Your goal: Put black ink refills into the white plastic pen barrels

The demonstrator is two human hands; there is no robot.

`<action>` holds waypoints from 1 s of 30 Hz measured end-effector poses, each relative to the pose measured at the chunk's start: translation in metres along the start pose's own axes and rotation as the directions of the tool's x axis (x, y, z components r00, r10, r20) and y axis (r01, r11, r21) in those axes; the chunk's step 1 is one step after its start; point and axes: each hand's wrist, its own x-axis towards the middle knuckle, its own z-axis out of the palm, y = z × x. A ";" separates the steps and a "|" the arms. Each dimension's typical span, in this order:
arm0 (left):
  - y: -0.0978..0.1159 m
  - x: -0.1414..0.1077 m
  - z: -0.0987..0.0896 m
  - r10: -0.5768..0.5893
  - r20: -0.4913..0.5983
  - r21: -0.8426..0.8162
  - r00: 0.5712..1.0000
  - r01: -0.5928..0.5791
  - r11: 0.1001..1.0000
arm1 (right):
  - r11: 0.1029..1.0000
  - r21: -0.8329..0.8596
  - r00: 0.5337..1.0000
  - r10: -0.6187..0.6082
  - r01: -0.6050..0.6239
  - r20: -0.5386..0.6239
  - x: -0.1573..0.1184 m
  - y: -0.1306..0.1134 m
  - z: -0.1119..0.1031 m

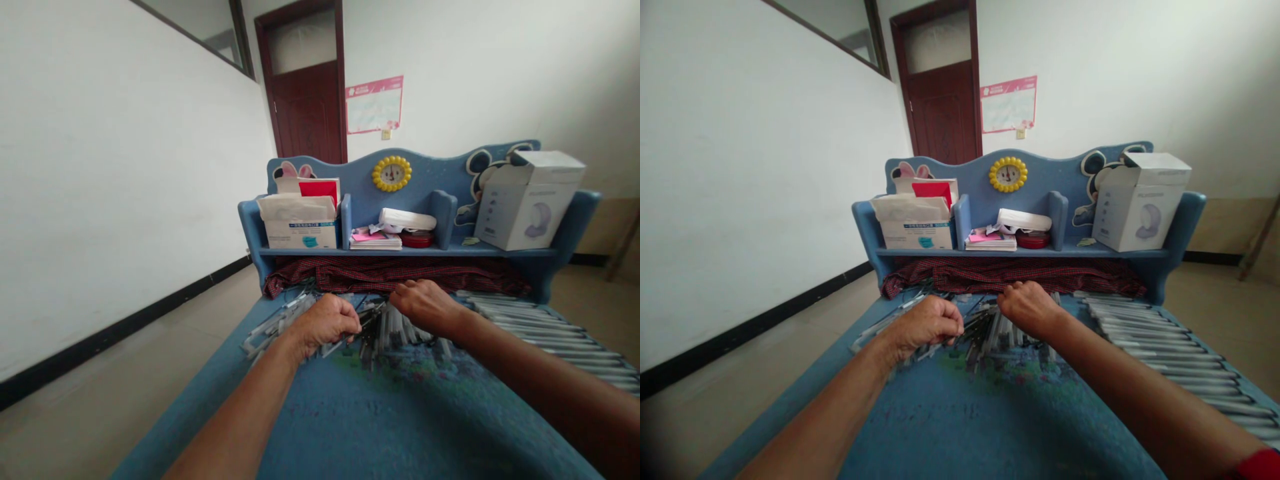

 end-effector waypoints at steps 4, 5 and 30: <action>0.000 -0.001 0.001 0.014 -0.004 0.028 1.000 -0.014 1.000 | 1.000 0.005 1.000 -0.011 0.011 0.004 -0.003 -0.002 0.001; 0.001 -0.001 0.002 0.017 -0.003 0.031 1.000 -0.017 0.999 | 1.000 0.006 1.000 -0.013 0.013 0.004 -0.003 -0.002 0.002; 0.003 -0.004 -0.003 -0.007 0.191 -0.200 0.982 0.046 0.979 | 0.988 0.112 0.986 -0.091 0.107 -0.139 -0.026 -0.021 0.011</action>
